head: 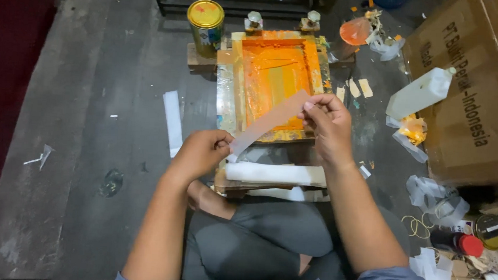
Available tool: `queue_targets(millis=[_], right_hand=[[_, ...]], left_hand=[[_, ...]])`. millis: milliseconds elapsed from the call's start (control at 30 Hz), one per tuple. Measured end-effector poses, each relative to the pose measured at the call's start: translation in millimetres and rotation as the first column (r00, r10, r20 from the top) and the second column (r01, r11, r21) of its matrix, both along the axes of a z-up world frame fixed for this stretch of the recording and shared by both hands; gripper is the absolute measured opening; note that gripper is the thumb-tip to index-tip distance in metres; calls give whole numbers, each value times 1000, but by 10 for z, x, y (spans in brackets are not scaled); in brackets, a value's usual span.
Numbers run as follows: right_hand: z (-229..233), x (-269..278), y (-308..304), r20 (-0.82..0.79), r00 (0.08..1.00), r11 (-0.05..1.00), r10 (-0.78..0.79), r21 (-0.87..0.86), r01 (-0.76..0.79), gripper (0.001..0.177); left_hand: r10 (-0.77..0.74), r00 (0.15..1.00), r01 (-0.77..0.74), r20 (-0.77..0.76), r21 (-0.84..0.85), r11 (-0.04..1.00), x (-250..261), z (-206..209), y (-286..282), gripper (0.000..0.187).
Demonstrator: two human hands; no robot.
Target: The person sits on the floor and uses a squeegee to spread orange ink across a screen printing frame. They then pick up a white strip of material, inspect it, and place it onto the frame before repeating the ink spreading process.
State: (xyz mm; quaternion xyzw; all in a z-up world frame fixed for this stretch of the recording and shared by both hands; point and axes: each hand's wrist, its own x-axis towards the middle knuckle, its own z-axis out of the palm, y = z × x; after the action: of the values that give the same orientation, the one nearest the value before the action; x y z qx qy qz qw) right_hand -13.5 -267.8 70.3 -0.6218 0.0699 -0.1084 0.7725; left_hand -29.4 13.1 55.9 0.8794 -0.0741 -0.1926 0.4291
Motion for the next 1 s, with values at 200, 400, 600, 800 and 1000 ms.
queue_targets(millis=[200,400,600,800,1000], right_hand=[[87,399,352,104,994,998,24,-53,-18,17],[437,653,1017,-10,995,930,102,-355,-99,12],[213,1046,1586,77,959,863,274,-459,-210,12],[-205,1582,1919,84,953,882,290,-411,-232,16],[-380,1732,2284,103,954,829,282,-527,-189,12]], left_hand=[[91,990,-90,104,-18,996,27,110,318,24],[294,954,-296,53,53,954,134,-88,787,27],[482,868,-476,-119,78,876,145,27,1048,19],[567,824,-567,11,24,824,425,-705,1173,14],[614,787,-615,-68,9,789,553,-1037,1185,15]])
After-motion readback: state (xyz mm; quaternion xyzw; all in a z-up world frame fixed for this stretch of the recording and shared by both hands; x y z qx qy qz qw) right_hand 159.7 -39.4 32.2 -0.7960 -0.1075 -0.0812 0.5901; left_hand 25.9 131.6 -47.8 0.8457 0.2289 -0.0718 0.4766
